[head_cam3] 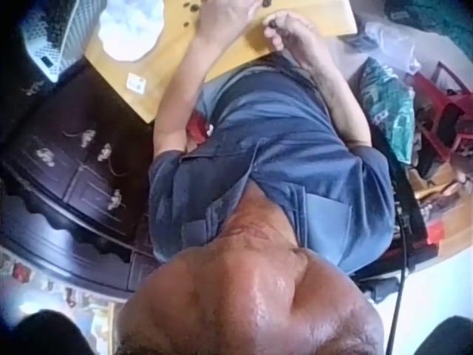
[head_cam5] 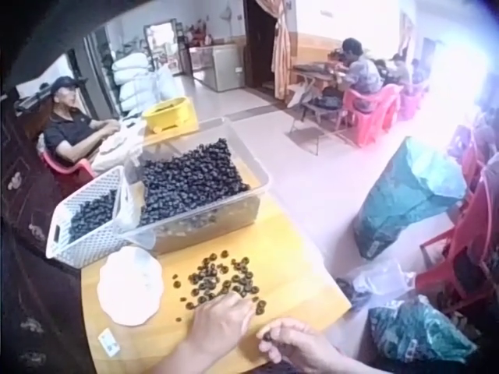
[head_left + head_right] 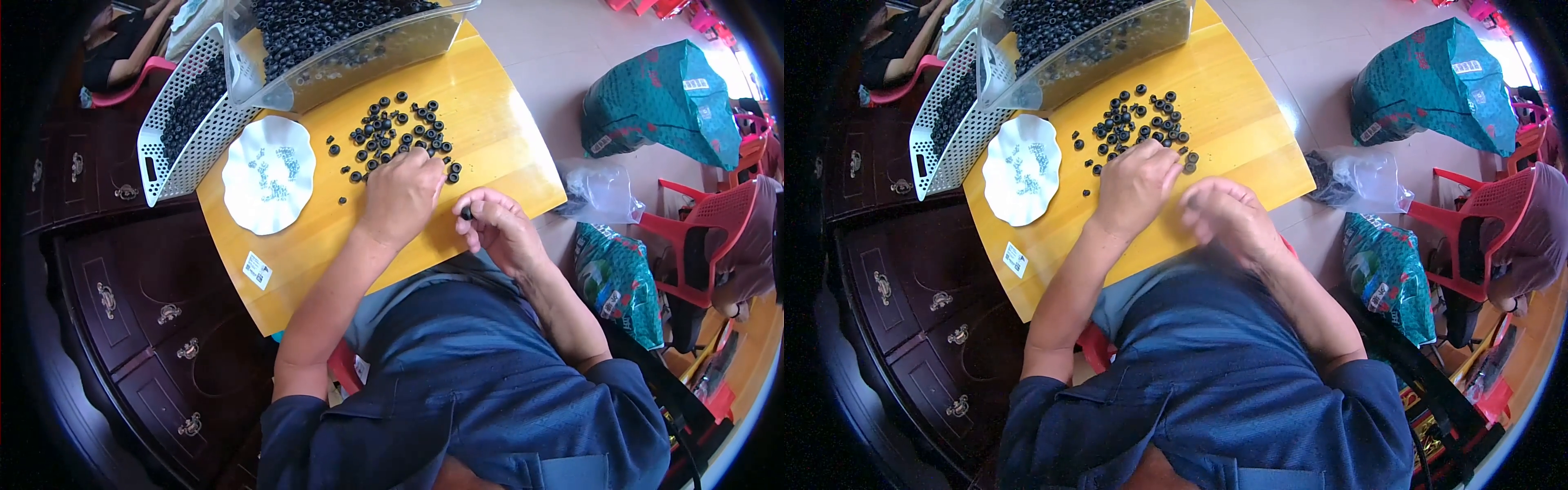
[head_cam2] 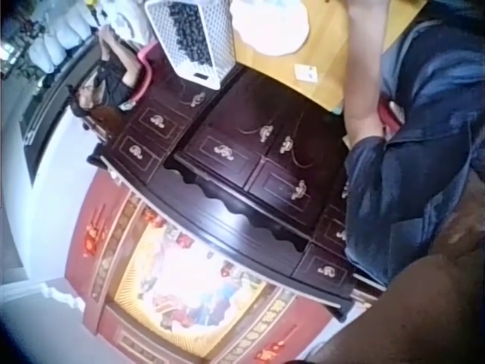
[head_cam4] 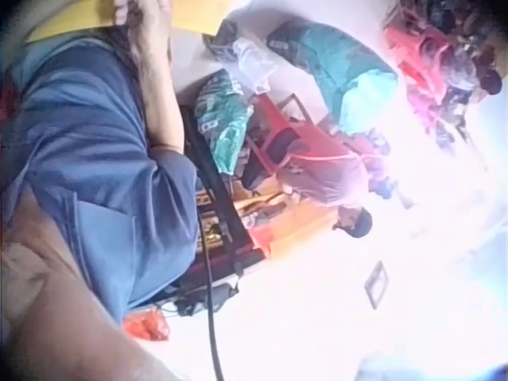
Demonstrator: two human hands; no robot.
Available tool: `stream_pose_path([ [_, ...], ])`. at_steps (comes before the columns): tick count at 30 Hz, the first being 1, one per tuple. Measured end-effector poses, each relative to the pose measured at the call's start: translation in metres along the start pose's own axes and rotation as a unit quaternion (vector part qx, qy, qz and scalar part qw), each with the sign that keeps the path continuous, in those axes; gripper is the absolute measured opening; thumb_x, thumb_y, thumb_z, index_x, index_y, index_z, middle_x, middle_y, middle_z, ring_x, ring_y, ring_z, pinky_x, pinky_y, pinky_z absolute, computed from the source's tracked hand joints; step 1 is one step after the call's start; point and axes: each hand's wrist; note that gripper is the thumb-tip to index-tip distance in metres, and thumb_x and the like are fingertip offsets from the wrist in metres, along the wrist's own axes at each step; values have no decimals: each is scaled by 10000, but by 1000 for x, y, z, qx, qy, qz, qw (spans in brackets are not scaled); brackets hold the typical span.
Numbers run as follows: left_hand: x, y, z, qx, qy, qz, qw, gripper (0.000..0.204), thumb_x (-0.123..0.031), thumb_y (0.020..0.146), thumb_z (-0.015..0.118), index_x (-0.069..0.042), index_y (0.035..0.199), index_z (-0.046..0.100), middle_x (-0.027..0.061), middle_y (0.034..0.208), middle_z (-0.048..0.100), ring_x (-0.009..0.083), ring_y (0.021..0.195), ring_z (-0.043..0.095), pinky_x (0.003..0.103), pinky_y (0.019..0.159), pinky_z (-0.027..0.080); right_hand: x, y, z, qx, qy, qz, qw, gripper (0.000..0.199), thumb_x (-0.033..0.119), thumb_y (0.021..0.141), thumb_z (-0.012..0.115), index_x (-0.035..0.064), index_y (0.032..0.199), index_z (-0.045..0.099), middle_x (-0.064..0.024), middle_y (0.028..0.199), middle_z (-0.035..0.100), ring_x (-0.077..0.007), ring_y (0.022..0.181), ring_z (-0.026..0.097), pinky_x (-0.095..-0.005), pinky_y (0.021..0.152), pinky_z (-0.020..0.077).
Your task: The person pours black rubber components from a plastic bag onto a table, then repeatedly inserts small metal pins into the components by hand and places the assembled pieces back onto the table.
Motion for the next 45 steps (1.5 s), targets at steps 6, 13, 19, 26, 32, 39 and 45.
stream_pose_path([
  [6,2,-1,-9,-3,8,-5,1000,94,-109,820,683,-58,791,611,90,751,611,261,682,652,381,603,534,1,3,3,-23,-17,9,1000,225,244,1001,577,58,1106,649,-36,839,667,-77,621,581,-199,565,489],
  [13,-11,-19,-36,-42,-254,-152,954,48,19,840,679,-15,867,657,30,730,650,68,583,566,232,568,480,0,8,-2,17,6,18,1000,232,215,990,609,70,1169,592,-53,952,685,-74,657,590,-207,603,503],
  [19,-18,-34,-35,-98,-400,-134,901,64,-32,874,689,-5,922,655,96,898,691,151,792,669,267,720,525,0,13,8,75,64,42,994,244,196,995,593,80,1200,529,-82,1032,691,-104,775,658,-237,696,541],
  [26,-15,-38,-32,-135,-391,-80,907,83,-45,878,701,5,927,656,141,999,688,216,923,673,313,824,525,-4,14,23,88,14,17,996,249,241,982,621,52,1136,569,-31,995,674,-77,786,639,-221,744,515],
  [32,-17,-41,-39,-117,-393,-92,907,74,-40,880,699,2,926,658,132,983,680,196,897,670,300,788,531,-7,13,28,80,-17,-4,997,212,197,986,611,46,1132,582,-12,972,661,-76,812,627,-226,774,500],
  [39,-14,-47,-36,-125,-408,-104,899,73,-46,879,694,-4,928,660,131,986,671,213,869,669,301,755,536,-10,17,33,61,-55,-24,996,200,157,976,623,33,1128,585,-21,963,658,-82,824,620,-234,793,502],
  [45,-27,-50,-49,-120,-68,26,990,278,-50,785,739,-35,1061,704,130,998,682,307,875,667,370,764,556,-17,21,24,76,-12,-43,996,213,175,985,613,43,1148,572,-33,959,668,-101,850,644,-243,783,531],
])
Point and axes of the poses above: each hand's wrist, its own y-axis towards the middle knuckle, its own z-axis out of the palm, x = y × z
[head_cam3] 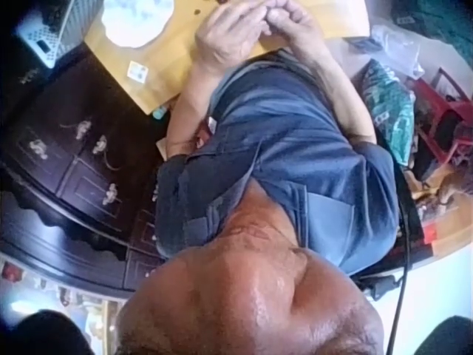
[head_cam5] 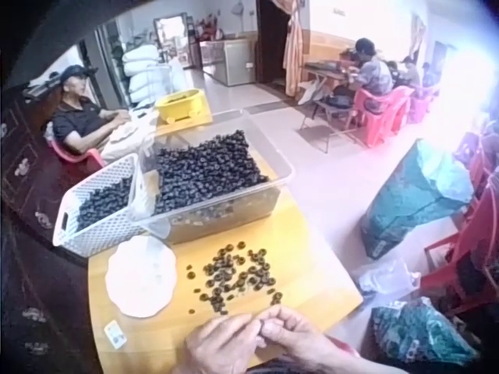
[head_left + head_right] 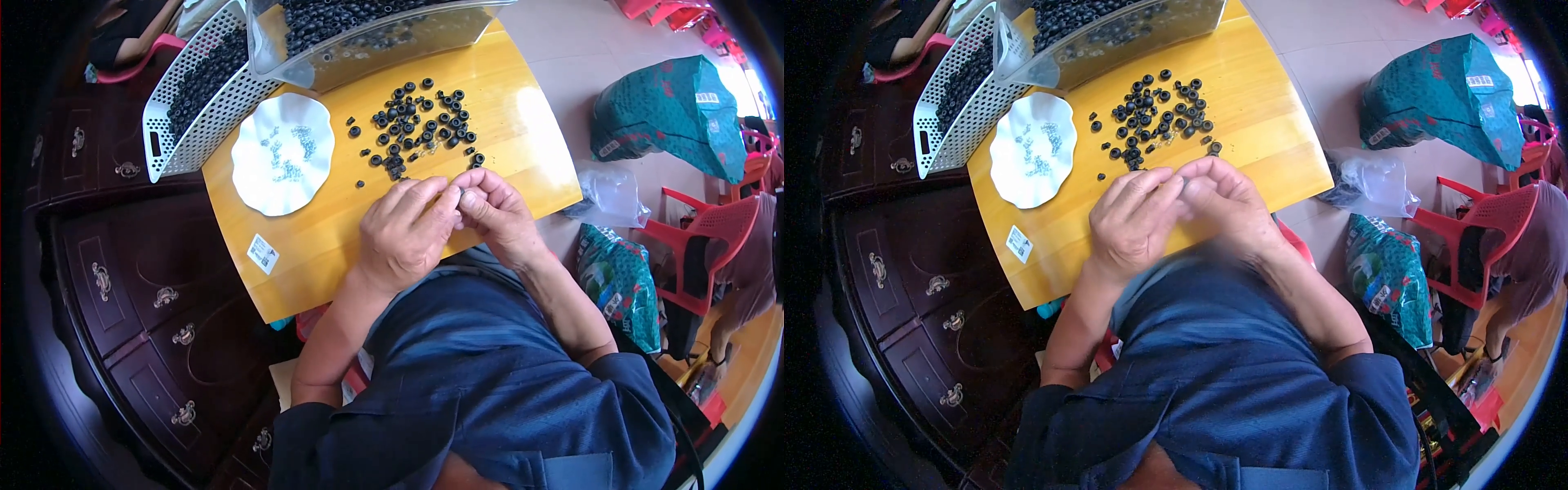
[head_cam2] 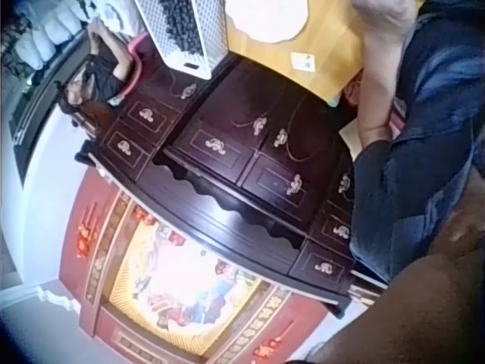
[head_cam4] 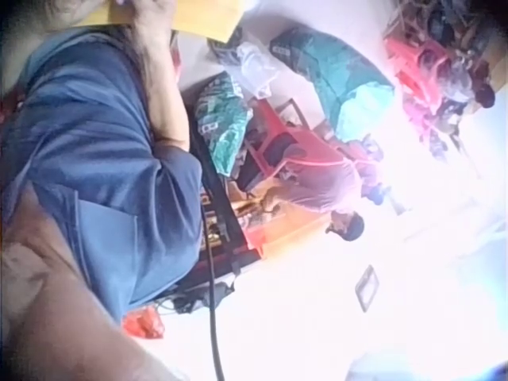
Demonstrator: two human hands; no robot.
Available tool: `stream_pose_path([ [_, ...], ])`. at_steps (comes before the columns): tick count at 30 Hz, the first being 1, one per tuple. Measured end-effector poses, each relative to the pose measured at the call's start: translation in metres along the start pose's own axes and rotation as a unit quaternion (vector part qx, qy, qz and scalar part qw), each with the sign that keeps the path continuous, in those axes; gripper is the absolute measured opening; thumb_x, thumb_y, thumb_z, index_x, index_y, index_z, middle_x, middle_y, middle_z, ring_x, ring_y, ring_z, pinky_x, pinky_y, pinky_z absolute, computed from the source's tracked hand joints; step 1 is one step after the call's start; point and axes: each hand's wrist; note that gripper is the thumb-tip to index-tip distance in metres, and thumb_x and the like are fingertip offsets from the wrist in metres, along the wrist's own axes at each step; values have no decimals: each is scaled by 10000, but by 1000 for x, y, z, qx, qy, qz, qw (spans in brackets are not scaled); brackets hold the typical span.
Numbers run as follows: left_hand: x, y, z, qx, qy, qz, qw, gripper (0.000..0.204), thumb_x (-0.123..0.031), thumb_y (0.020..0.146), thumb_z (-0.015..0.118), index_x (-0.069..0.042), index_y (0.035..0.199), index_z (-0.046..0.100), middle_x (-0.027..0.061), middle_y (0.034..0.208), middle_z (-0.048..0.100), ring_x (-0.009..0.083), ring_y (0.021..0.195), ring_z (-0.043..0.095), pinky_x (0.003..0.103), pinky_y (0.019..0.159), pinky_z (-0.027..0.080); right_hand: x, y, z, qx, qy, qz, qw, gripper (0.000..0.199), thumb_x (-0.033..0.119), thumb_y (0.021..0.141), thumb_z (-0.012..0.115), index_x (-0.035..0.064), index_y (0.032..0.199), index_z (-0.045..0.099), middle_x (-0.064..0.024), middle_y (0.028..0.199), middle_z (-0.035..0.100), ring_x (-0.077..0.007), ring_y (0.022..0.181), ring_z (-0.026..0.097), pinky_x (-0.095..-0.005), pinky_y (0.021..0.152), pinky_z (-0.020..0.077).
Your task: The person pours black rubber components from a plastic bag onto a table, then repeatedly inserts small metal pins into the components by hand and places the assembled pieces back onto the table.
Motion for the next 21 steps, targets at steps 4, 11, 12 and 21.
stream_pose_path([
  [4,8,-7,-7,-27,-31,-30,999,314,7,773,736,-28,1081,693,125,989,683,283,850,674,353,754,554,6,-2,1,-4,3,1,1000,210,168,982,617,58,1156,577,-45,979,686,-101,845,641,-244,788,531],
  [11,34,-39,-14,14,-1,-220,975,278,-41,786,743,-51,1057,682,110,942,673,287,774,665,369,676,534,10,0,-6,-17,7,3,1000,214,150,983,609,57,1175,588,-68,1018,686,-106,840,634,-244,784,531],
  [12,33,-42,-12,32,-5,-228,973,268,-48,785,745,-52,1047,686,102,939,673,288,778,665,367,676,535,10,0,-6,-15,18,7,1000,212,147,983,609,54,1172,590,-69,1018,685,-108,841,634,-243,783,531],
  [21,27,-29,6,53,42,-151,986,215,-94,796,745,-60,1001,690,72,892,648,271,793,666,376,677,541,13,-2,-1,-47,20,1,999,201,140,987,587,40,1160,601,-63,973,660,-110,803,613,-232,760,517],
])
Point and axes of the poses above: each hand's wrist, its own y-axis towards the middle knuckle, its own z-axis out of the palm, x = y × z
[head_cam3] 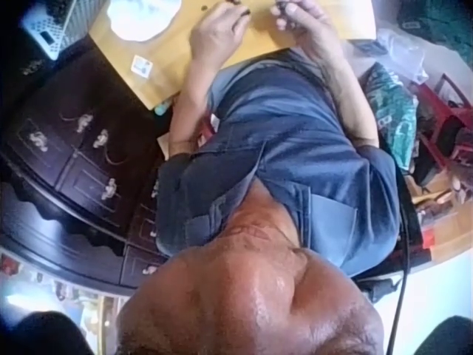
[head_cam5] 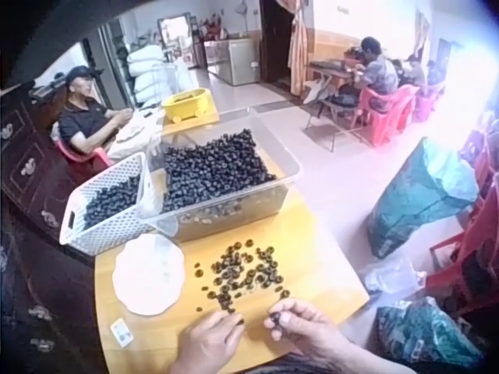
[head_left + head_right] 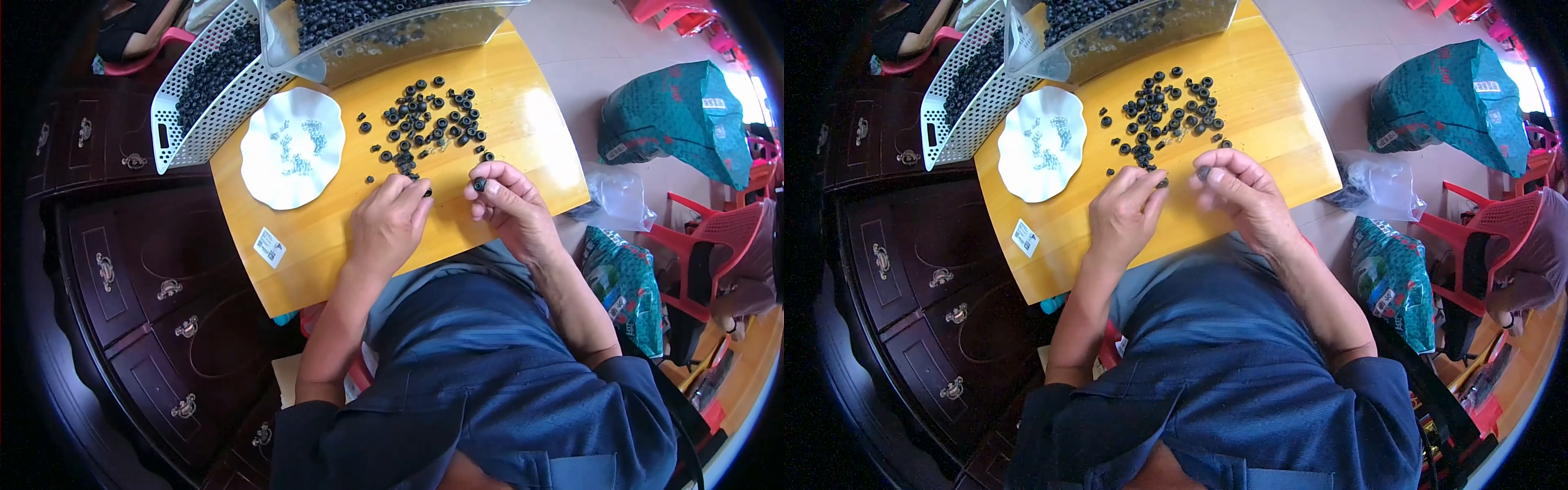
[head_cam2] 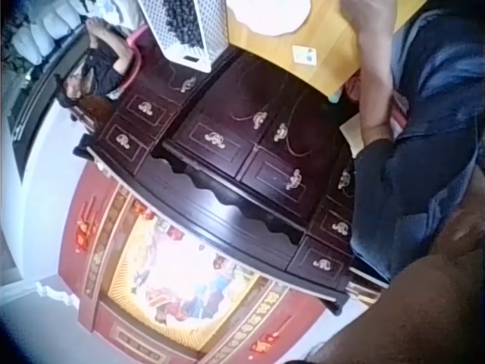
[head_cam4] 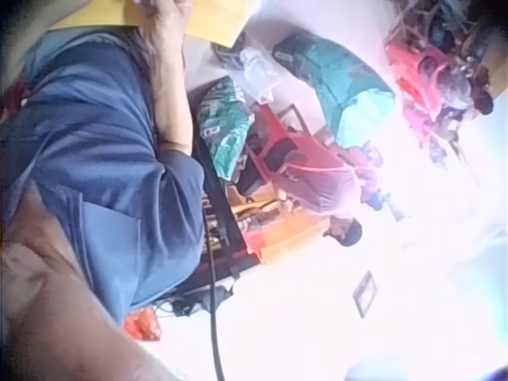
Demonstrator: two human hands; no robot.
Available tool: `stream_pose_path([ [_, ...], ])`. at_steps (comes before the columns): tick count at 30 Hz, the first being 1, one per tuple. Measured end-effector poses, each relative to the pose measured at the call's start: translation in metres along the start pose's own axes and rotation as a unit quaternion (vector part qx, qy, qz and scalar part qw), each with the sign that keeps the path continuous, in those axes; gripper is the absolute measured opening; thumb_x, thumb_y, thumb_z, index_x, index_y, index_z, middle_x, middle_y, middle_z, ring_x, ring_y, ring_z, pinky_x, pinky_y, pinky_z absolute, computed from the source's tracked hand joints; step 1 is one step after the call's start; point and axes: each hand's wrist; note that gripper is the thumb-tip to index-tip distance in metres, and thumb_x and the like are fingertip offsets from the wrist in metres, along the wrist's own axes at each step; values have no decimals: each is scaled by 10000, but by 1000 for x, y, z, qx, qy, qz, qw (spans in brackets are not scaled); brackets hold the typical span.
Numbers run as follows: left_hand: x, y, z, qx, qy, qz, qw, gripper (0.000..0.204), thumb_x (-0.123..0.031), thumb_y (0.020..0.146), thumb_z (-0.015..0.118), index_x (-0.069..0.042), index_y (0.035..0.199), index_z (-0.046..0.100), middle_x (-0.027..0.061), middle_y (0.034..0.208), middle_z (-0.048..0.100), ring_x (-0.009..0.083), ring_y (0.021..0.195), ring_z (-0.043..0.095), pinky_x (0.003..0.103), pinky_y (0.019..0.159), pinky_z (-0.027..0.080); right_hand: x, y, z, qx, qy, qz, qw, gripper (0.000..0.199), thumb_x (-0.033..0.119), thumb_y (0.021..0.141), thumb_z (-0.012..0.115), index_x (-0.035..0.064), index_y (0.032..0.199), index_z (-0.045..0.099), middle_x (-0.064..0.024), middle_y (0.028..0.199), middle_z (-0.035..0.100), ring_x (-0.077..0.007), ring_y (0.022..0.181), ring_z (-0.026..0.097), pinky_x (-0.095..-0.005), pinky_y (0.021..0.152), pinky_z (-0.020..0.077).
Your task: The person pours black rubber components from a plastic bag onto a table, then repeatedly inserts small metal pins into the components by hand and places the assembled pieces back onto the table.
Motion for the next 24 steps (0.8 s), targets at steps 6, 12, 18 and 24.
stream_pose_path([
  [6,2,1,0,15,2,-1,1000,245,-103,783,758,-75,1017,696,68,888,650,268,778,665,368,655,538,1,0,-3,9,-3,6,1000,205,149,990,581,37,1161,600,-63,968,655,-112,798,611,-228,753,513],
  [12,15,-1,-6,16,-51,-50,997,226,-41,808,710,-59,1034,697,81,908,664,236,735,654,334,637,526,1,1,-5,10,-3,11,1000,206,150,991,578,34,1160,599,-63,965,656,-109,791,609,-223,748,511],
  [18,21,3,-6,-7,-52,-21,998,195,22,821,681,-42,1002,717,87,874,660,190,666,646,282,606,512,-1,2,-5,2,-4,19,1000,215,155,988,585,27,1160,598,-64,965,659,-104,791,608,-225,750,512],
  [24,16,6,-6,2,-31,0,1000,158,-22,800,714,-70,950,727,62,868,649,221,729,658,328,642,530,0,2,-5,-5,-7,16,1000,221,159,983,596,27,1160,599,-63,965,662,-102,788,607,-224,750,510],
])
Point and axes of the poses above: each hand's wrist, its own y-axis towards the middle knuckle, its own z-axis out of the palm, x = y × z
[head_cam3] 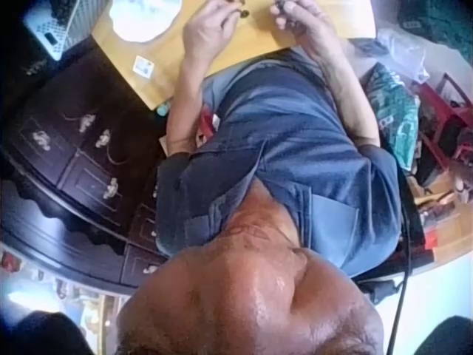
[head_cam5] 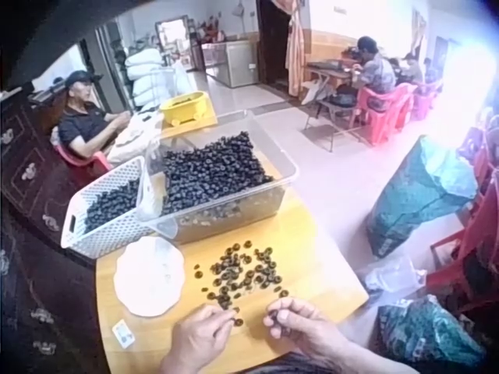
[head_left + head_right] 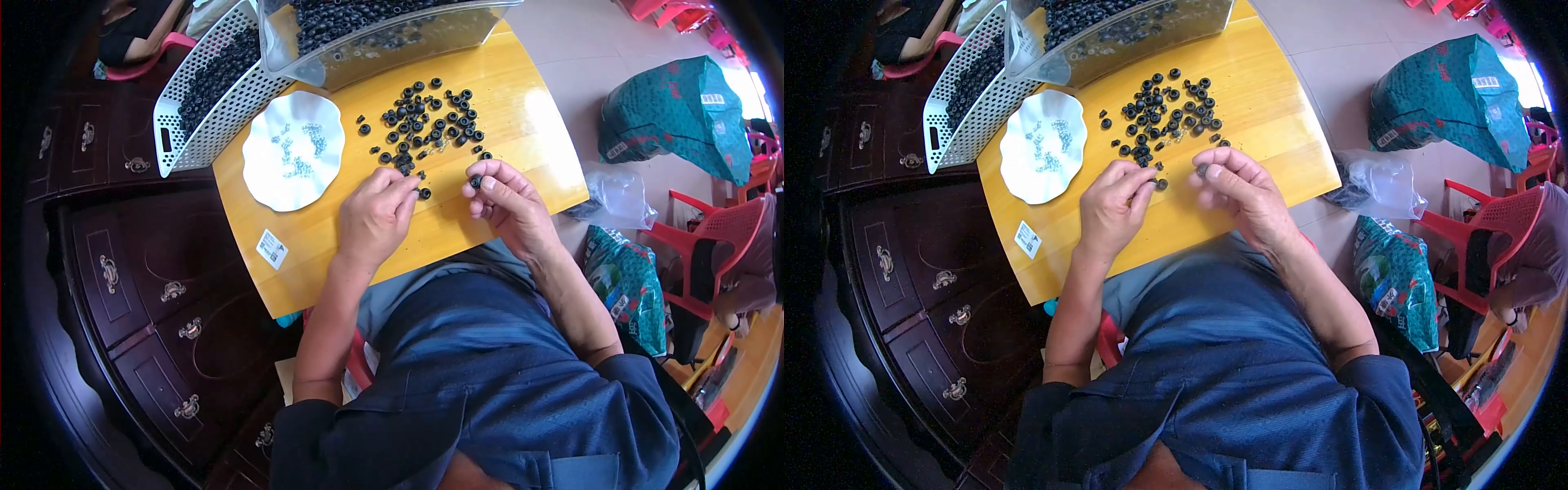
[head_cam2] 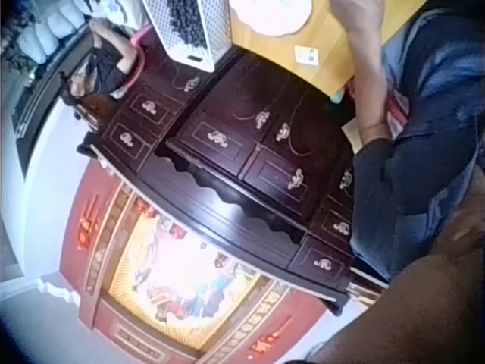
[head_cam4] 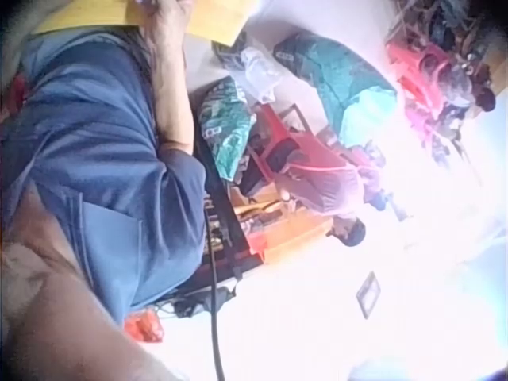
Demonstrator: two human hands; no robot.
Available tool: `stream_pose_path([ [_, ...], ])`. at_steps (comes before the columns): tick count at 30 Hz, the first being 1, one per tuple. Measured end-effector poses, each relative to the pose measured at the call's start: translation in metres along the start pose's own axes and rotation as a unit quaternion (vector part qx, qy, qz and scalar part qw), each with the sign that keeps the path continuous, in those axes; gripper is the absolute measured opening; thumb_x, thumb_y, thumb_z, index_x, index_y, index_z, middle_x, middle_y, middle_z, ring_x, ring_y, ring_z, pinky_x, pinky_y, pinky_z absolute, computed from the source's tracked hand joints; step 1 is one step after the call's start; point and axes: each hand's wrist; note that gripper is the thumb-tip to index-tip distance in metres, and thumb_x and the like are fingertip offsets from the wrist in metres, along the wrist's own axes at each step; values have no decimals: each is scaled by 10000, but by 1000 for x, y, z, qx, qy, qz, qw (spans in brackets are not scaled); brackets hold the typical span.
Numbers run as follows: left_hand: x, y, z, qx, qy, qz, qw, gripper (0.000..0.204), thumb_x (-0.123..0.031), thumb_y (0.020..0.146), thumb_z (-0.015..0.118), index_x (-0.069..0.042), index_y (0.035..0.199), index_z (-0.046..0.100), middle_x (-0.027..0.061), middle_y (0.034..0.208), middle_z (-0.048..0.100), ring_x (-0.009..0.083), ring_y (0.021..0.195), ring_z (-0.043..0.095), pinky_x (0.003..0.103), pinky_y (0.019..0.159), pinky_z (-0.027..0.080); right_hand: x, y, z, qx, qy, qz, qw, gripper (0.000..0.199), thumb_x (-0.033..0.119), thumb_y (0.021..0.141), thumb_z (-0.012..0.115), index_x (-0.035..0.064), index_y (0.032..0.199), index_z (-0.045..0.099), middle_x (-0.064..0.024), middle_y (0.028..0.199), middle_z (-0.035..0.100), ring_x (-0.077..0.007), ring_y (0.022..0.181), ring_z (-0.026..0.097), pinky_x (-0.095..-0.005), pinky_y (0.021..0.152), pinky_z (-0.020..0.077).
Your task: The person pours black rubber components from a plastic bag onto a table, then repeatedly inserts small metal pins into the components by hand and places the assembled pieces back onto the table.
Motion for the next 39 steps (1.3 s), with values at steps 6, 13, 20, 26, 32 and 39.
stream_pose_path([
  [6,2,1,-2,17,36,20,999,131,-68,794,732,-89,919,698,48,856,619,250,771,651,372,669,532,0,0,2,-1,-2,-1,1000,222,158,981,600,28,1160,600,-59,965,665,-100,782,605,-224,751,509],
  [13,1,2,-5,10,26,5,1000,121,-13,820,708,-34,924,650,83,867,665,218,738,665,315,650,528,-1,0,7,4,-14,-6,1000,226,159,981,602,38,1172,605,-59,990,669,-95,827,609,-227,764,509],
  [20,-36,5,-26,-22,-208,-74,975,121,58,823,707,7,921,657,54,818,690,82,678,627,224,637,516,-5,0,17,20,-24,-13,999,238,131,973,617,33,1190,612,-54,1029,673,-100,891,620,-233,787,512],
  [26,-46,4,-27,-28,-233,-37,971,187,70,773,756,9,933,680,60,832,692,89,699,632,221,640,519,-8,2,25,55,-8,5,998,219,136,972,623,35,1166,605,-37,967,658,-97,858,624,-229,762,513],
  [32,-45,6,-24,-53,-214,3,975,154,36,770,776,0,885,680,80,808,654,158,665,655,270,584,533,-11,3,27,64,41,26,997,196,144,959,646,35,1119,618,-30,927,667,-94,786,629,-223,732,512],
  [39,-41,4,-20,-68,-198,15,978,174,10,750,795,-11,885,687,84,798,641,184,663,634,285,571,507,-14,3,25,56,70,52,995,188,143,940,673,39,1093,640,-42,949,695,-89,761,645,-222,721,526],
])
Point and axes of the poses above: each hand's wrist, its own y-axis towards the middle knuckle, its own z-axis out of the palm, x = y × z
